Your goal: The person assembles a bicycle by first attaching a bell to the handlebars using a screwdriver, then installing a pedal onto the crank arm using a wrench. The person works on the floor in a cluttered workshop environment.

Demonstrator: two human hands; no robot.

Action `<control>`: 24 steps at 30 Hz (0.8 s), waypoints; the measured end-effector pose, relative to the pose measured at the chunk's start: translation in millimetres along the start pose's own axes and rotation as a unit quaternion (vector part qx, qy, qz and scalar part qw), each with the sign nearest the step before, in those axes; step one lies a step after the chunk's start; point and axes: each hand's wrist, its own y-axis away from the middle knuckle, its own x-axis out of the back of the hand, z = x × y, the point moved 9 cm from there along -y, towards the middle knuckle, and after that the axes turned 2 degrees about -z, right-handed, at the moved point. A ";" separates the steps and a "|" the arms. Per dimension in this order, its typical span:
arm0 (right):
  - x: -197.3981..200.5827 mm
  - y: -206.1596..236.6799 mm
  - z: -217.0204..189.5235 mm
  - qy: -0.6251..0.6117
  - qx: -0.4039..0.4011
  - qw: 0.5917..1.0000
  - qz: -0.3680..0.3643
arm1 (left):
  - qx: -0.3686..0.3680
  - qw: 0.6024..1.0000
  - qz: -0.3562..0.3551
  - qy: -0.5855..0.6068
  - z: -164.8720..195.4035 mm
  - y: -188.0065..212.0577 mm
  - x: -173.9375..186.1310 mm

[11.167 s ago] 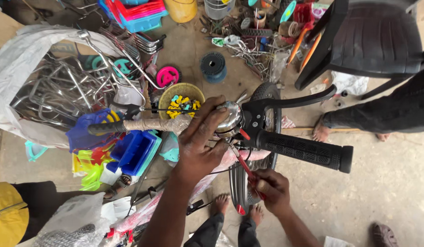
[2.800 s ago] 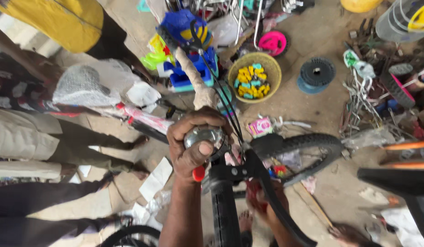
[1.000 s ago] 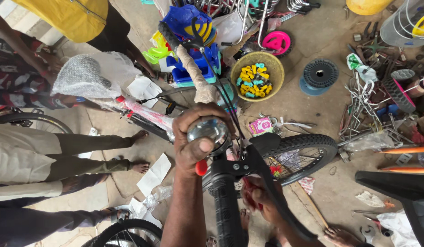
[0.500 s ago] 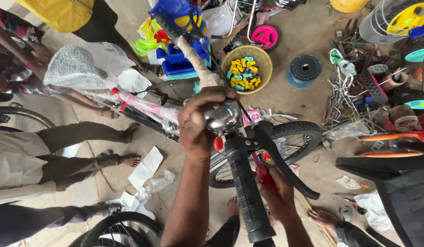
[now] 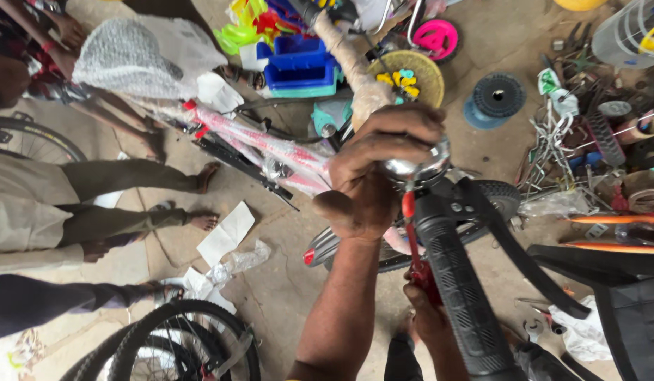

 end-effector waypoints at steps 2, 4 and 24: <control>-5.0 -3.2 -13.6 -0.045 0.044 0.998 0.007 | 0.004 1.000 -0.004 0.006 -4.2 1.8 1.0; -8.1 -7.5 -30.1 -0.055 0.085 0.995 0.019 | 0.002 1.000 -0.008 0.019 -8.4 2.7 1.7; -24.9 -13.0 -79.2 -0.057 0.128 0.990 0.015 | -0.003 0.999 -0.024 0.023 -25.7 10.3 -1.2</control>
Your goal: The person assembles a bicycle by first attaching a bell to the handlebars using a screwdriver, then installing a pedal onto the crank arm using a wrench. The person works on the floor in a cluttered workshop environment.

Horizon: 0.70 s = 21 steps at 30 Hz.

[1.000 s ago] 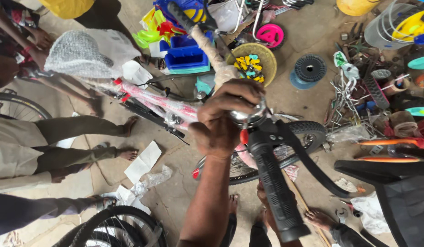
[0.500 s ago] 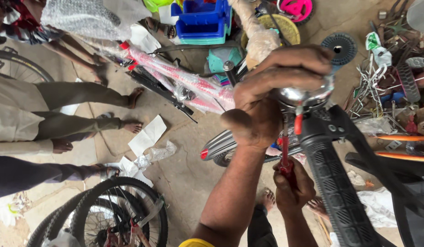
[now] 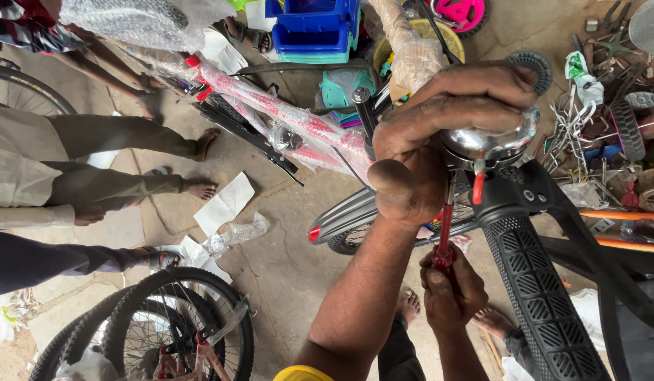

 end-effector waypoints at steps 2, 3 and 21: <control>-0.6 -0.2 -0.2 -0.005 0.004 1.000 -0.005 | 0.000 1.000 -0.001 -0.001 -0.4 -0.5 -0.5; -0.7 -1.6 -0.8 -0.008 0.007 1.000 -0.008 | 0.000 1.000 -0.002 -0.001 -0.7 -0.9 -1.0; 0.0 -11.8 -17.3 0.262 0.219 0.939 0.037 | 0.001 1.000 -0.004 0.010 -4.0 -1.7 2.4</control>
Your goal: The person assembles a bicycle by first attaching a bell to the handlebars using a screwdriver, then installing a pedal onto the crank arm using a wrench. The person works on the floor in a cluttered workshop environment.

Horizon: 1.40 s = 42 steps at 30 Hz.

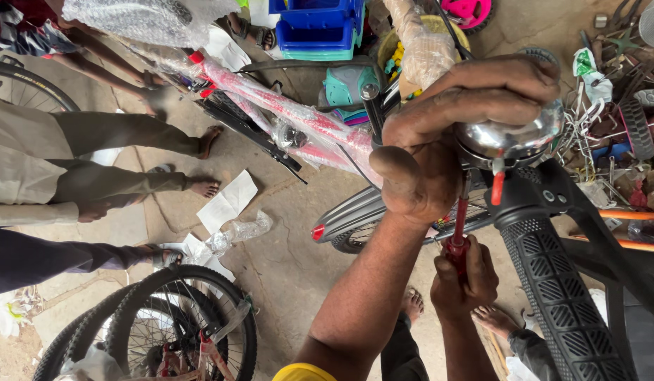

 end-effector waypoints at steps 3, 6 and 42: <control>-1.7 -1.5 -1.4 -0.007 0.006 1.000 -0.002 | -0.001 1.000 -0.001 0.001 1.1 -1.3 0.2; -5.7 -2.4 -3.7 -0.051 -0.005 0.999 -0.010 | 0.001 1.000 0.000 0.003 2.0 -2.2 0.4; 2.6 3.5 6.1 -0.105 -0.068 0.992 -0.034 | -0.001 0.999 0.029 0.025 4.5 3.2 4.5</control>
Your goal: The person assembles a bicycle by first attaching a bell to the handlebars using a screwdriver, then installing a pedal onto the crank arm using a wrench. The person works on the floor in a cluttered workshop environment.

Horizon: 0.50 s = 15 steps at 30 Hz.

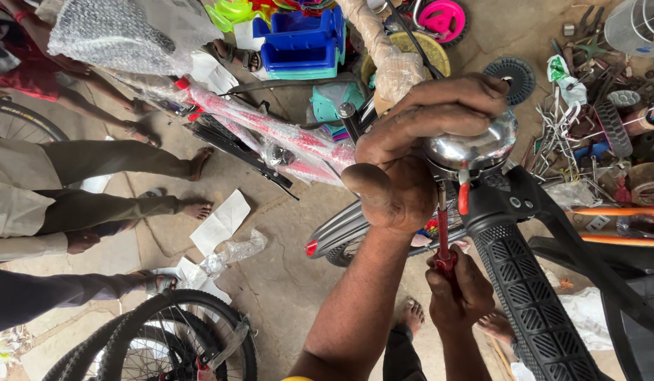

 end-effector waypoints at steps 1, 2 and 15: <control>0.8 -0.3 0.4 -0.008 0.004 1.000 0.003 | 0.000 1.000 0.000 -0.004 0.3 -0.2 -0.3; 1.6 -1.1 0.6 -0.015 0.008 1.000 0.005 | -0.001 1.000 0.001 -0.008 0.8 -0.3 -0.8; -4.3 5.9 18.2 -0.168 -0.093 0.981 0.004 | -0.012 1.000 -0.006 -0.026 2.6 -3.0 -0.5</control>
